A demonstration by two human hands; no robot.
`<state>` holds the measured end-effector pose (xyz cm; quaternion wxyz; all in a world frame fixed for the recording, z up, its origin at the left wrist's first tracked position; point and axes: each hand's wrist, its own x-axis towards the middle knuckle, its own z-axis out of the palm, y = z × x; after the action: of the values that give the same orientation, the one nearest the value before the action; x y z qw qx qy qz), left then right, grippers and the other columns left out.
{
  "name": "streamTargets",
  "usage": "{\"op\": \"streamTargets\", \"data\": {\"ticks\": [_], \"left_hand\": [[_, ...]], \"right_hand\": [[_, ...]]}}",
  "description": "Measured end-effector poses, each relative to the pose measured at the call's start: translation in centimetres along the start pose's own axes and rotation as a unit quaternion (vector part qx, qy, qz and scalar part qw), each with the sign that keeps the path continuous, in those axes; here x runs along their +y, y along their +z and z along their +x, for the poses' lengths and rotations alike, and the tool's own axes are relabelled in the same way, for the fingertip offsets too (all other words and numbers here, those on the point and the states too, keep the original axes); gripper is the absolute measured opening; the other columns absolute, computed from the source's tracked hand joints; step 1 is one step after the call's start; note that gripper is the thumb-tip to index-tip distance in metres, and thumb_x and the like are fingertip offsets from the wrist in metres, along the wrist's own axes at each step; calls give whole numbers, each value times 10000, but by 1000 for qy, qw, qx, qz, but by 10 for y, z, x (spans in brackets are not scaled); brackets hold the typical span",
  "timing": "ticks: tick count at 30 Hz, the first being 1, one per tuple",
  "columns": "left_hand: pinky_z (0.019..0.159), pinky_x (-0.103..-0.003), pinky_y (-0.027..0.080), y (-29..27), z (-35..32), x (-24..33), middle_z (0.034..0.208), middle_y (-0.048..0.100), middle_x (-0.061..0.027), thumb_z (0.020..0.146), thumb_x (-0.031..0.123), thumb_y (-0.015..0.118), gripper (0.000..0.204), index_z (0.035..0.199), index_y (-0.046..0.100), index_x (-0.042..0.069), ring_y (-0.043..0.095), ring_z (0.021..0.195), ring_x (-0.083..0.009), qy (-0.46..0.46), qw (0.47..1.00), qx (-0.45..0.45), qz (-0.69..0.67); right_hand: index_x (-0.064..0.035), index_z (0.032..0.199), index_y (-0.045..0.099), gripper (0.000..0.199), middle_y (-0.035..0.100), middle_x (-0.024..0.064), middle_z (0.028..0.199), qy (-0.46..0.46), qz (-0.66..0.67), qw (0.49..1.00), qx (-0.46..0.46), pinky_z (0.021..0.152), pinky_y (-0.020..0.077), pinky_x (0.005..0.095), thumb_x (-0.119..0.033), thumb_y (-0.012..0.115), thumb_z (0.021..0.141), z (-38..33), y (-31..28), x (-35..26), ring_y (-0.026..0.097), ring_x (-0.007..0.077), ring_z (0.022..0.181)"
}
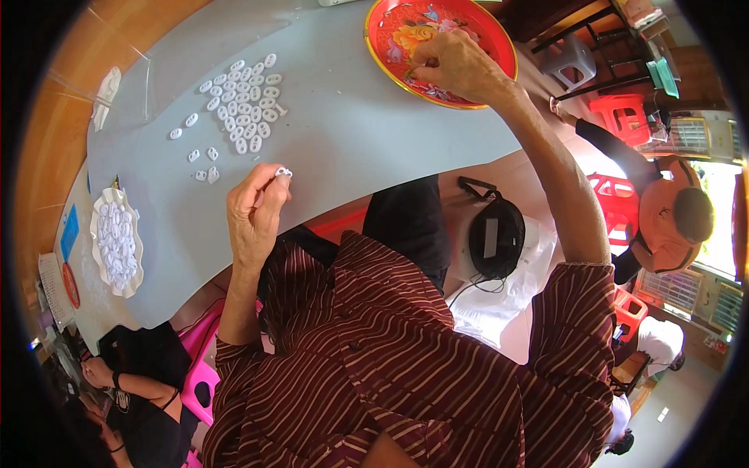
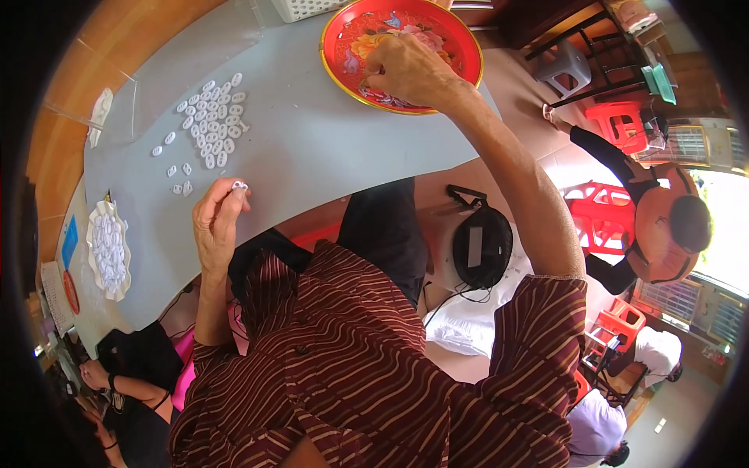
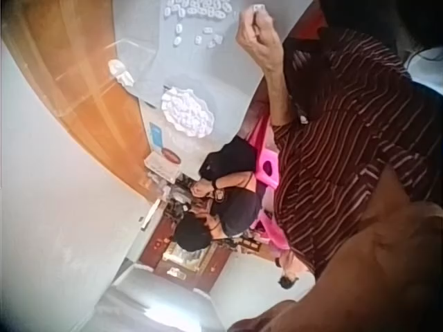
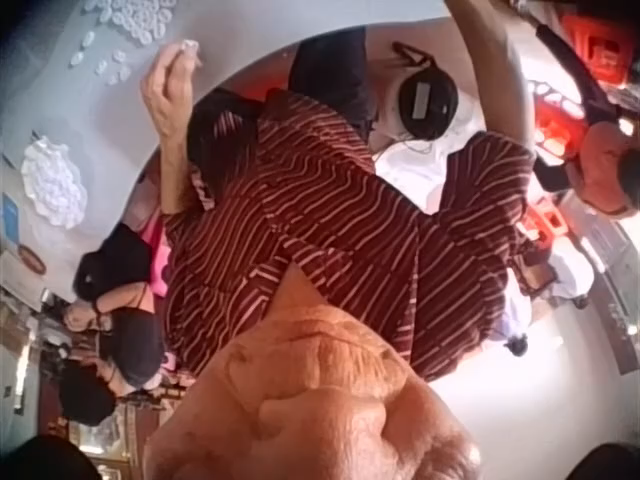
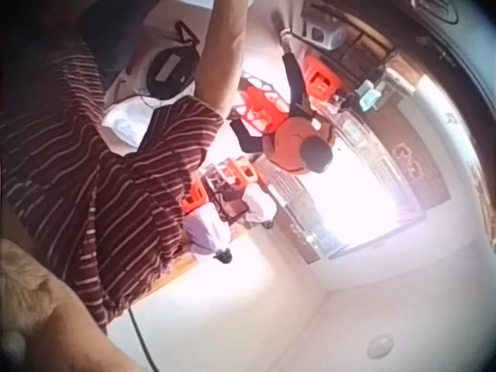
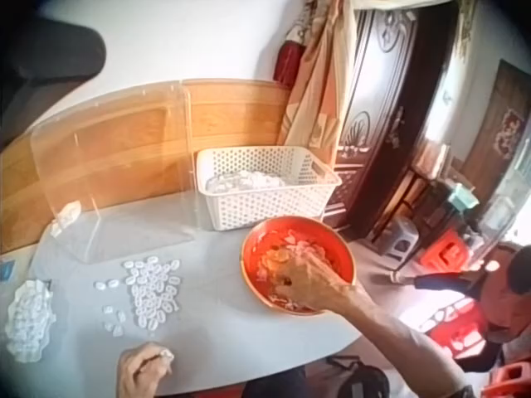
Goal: Assembling small white plastic components by manually inserting small grey pins into them.
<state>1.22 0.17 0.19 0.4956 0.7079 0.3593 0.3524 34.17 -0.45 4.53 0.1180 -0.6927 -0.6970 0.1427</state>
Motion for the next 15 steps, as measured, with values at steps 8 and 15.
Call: {"op": "streamTargets", "data": {"ticks": [8,15], "left_hand": [[516,-208,300,-1,-1,-1,629,462,4,862,104,560,137,869,579,-32,369,580,-54,0,1000,1,12],[515,-207,297,0,-1,-3,630,460,6,859,101,566,135,869,583,-33,366,581,-54,-3,1000,6,7]], "right_hand": [[0,808,674,126,630,153,658,-38,-45,998,39,630,476,354,-97,641,735,1,4,-3,611,223,605],[4,789,668,119,612,156,635,-26,-25,999,0,628,469,359,-97,628,739,2,-1,-8,580,223,581]]}}
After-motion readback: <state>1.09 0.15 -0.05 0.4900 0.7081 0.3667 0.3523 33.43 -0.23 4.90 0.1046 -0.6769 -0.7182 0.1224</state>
